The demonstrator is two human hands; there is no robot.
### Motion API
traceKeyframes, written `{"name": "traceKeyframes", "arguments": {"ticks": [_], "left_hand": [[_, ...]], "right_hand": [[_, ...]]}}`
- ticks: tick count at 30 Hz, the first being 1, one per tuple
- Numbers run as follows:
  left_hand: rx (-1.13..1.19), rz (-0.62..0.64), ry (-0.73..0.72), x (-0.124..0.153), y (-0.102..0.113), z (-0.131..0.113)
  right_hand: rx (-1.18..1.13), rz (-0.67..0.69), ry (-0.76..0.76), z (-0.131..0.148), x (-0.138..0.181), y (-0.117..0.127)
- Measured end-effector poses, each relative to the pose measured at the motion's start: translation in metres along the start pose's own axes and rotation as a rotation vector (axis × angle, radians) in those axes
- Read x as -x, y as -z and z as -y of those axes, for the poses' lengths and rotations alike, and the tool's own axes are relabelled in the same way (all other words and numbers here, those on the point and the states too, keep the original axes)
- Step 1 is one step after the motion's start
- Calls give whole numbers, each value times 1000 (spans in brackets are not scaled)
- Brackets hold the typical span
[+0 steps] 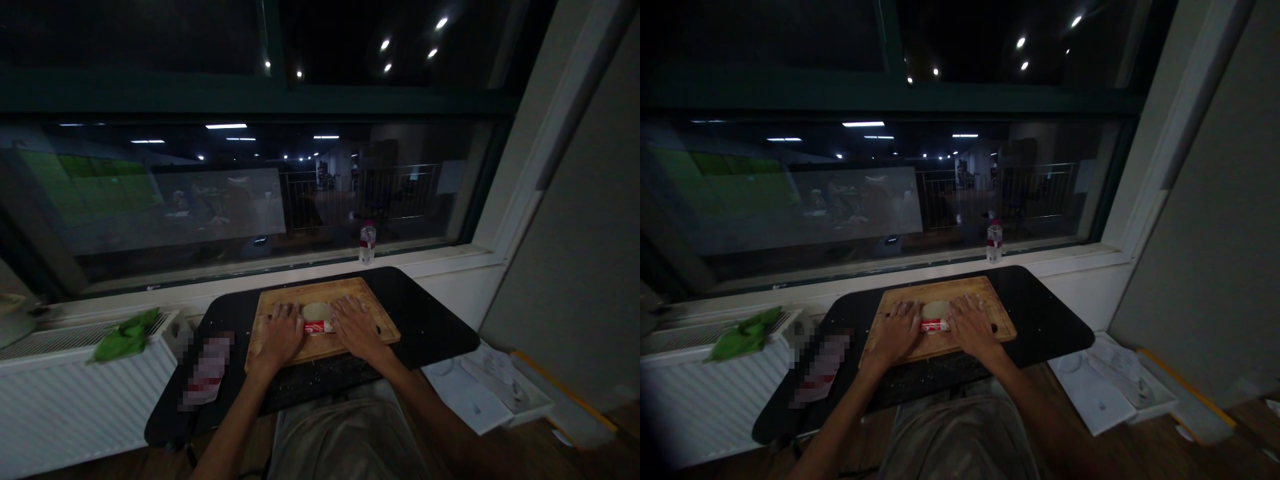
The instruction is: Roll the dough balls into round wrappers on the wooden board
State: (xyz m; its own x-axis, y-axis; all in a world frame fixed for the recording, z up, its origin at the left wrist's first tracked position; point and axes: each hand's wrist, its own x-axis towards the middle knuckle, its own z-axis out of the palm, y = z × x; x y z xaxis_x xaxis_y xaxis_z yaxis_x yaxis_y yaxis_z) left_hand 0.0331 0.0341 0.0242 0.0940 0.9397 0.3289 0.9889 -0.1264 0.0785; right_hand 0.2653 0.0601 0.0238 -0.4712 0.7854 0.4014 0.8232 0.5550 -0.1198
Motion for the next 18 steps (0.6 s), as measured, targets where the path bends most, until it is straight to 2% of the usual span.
{"name": "traceKeyframes", "arguments": {"ticks": [3,6,12,18], "left_hand": [[-18,-22,7,6,-3,0],[-63,5,7,13,-1,-1],[-87,0,-25,28,1,-2],[-46,-26,-19,32,-4,1]], "right_hand": [[34,-17,-8,7,7,1],[69,-36,-21,13,16,2],[127,-114,19,20,31,-2],[126,-92,25,17,33,-7]]}}
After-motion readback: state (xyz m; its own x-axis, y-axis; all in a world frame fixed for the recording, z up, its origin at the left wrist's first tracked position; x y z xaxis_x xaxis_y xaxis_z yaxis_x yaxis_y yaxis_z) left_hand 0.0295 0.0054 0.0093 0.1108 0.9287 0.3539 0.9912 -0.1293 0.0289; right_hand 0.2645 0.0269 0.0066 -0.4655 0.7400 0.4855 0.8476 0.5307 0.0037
